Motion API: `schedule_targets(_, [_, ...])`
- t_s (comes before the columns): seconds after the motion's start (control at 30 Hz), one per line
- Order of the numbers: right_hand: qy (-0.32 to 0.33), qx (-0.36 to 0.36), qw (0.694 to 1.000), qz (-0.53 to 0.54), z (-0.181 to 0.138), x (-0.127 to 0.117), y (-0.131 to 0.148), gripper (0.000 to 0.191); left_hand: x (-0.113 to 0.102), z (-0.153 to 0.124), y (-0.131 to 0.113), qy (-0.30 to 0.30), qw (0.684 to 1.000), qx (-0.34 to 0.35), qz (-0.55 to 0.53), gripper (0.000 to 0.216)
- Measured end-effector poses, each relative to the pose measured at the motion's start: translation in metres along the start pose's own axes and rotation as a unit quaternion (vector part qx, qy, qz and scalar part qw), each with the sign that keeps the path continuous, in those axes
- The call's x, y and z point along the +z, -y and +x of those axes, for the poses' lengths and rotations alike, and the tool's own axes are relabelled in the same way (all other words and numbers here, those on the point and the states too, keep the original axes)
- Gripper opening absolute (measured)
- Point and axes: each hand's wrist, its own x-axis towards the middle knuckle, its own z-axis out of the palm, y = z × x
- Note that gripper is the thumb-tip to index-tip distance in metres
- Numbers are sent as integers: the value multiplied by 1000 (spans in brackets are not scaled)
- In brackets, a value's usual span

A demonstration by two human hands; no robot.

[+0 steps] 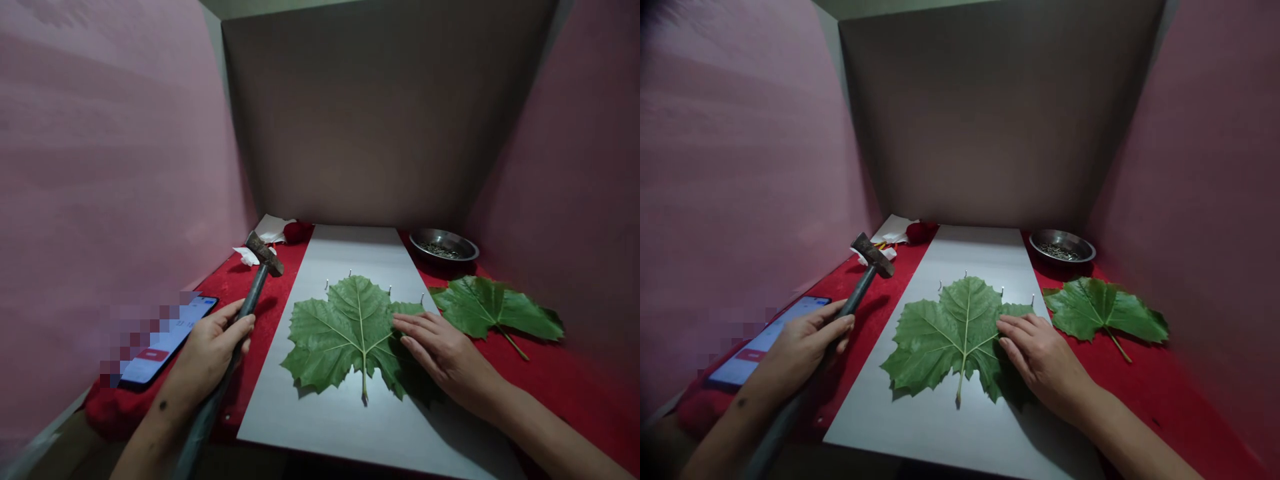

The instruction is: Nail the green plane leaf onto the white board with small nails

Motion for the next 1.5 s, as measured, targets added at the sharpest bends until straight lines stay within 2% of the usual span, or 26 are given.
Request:
schedule_targets(0.1, [-9, 5, 1000, 11, -2, -4, -6, 30, -2, 11, 4, -9, 999, 20, 46, 25])
schedule_targets(0.27, [-8, 16, 999, 44, 0, -9, -7, 29, 0, 23, 10, 7, 999, -16, 31, 22])
schedule_targets(0.37, [43, 7, 998, 42, 13, -4, 1, 34, 1, 29, 16, 9, 999, -26, 17, 22])
schedule_targets(0.47, [100, -4, 995, 13, 36, 12, 8, 43, 3, 33, 22, 16, 999, -38, 3, 22])
schedule_targets(0.63, [176, 37, 983, -37, 75, 42, 5, 59, 4, 34, 31, 22, 999, -35, 4, 21])
schedule_targets(0.77, [230, 36, 971, -50, 83, 53, 2, 65, 4, 34, 34, 20, 999, -36, 2, 23])
schedule_targets(1.0, [224, 45, 971, -74, 80, 57, 2, 69, 4, 33, 34, 18, 999, -22, 17, 25])
schedule_targets(1.5, [207, 33, 976, -63, 82, 57, 1, 65, 2, 34, 42, 28, 999, -24, 37, 30])
